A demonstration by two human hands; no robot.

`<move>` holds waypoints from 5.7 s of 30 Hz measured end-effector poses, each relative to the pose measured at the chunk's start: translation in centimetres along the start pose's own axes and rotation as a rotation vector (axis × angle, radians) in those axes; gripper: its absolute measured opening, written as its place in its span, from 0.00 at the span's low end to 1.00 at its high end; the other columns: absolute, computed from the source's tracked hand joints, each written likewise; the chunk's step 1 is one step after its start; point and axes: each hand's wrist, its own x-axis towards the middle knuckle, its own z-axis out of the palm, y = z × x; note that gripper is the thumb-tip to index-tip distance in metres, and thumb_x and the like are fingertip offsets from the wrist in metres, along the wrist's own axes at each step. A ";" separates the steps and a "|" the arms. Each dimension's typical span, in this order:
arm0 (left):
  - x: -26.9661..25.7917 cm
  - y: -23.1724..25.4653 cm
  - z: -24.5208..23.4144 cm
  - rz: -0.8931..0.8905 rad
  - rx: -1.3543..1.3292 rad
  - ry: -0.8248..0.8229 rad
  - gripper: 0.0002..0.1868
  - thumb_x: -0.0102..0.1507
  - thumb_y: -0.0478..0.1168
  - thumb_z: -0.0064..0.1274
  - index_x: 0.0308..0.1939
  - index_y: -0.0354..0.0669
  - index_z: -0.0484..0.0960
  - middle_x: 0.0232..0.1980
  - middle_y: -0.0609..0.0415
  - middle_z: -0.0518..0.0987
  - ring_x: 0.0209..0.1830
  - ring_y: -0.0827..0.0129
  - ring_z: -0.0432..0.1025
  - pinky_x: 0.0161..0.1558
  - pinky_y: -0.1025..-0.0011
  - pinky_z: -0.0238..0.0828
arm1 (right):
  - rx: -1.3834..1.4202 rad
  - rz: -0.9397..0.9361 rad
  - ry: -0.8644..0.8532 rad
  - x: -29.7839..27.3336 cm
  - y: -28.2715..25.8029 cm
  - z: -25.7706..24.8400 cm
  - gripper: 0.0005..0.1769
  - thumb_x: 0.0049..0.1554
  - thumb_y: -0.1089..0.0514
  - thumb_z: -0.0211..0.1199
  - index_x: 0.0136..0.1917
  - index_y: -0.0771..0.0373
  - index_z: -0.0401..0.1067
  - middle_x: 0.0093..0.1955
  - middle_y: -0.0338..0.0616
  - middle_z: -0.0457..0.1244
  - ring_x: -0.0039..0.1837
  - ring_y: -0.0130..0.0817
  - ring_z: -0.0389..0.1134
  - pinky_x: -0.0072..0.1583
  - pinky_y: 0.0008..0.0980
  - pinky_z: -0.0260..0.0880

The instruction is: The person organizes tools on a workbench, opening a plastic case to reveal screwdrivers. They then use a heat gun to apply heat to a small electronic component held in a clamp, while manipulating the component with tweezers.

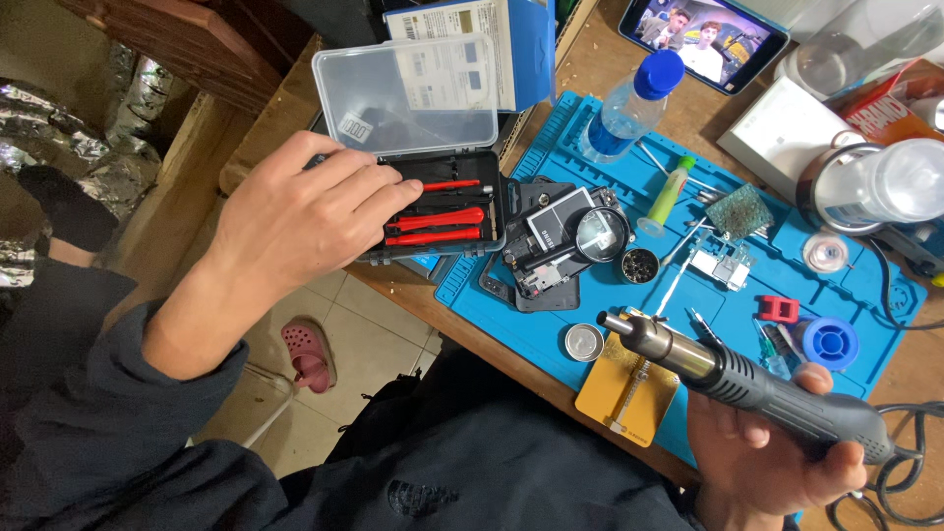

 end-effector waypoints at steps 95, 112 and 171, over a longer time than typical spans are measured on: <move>10.3 1.9 2.8 -0.037 -0.073 -0.397 0.11 0.68 0.58 0.65 0.37 0.63 0.87 0.37 0.65 0.88 0.41 0.62 0.86 0.46 0.60 0.67 | 0.002 -0.020 0.038 1.7 0.0 3.8 0.28 0.77 0.35 0.68 0.78 0.53 0.75 0.42 0.39 0.68 0.47 0.36 0.66 0.62 0.38 0.65; 8.8 2.2 3.2 -0.262 -0.458 -0.251 0.06 0.73 0.43 0.63 0.41 0.60 0.86 0.42 0.67 0.87 0.48 0.58 0.77 0.53 0.54 0.64 | 0.008 -0.013 0.112 1.7 0.0 4.4 0.26 0.74 0.35 0.71 0.74 0.53 0.75 0.40 0.38 0.67 0.44 0.36 0.67 0.57 0.38 0.64; -3.8 -6.8 6.4 -0.978 -0.667 -0.373 0.10 0.87 0.48 0.68 0.64 0.50 0.96 0.40 0.56 0.83 0.42 0.65 0.74 0.46 0.62 0.64 | 0.116 -0.049 0.079 1.0 0.5 2.3 0.29 0.72 0.36 0.73 0.74 0.56 0.72 0.37 0.41 0.68 0.43 0.42 0.68 0.58 0.42 0.68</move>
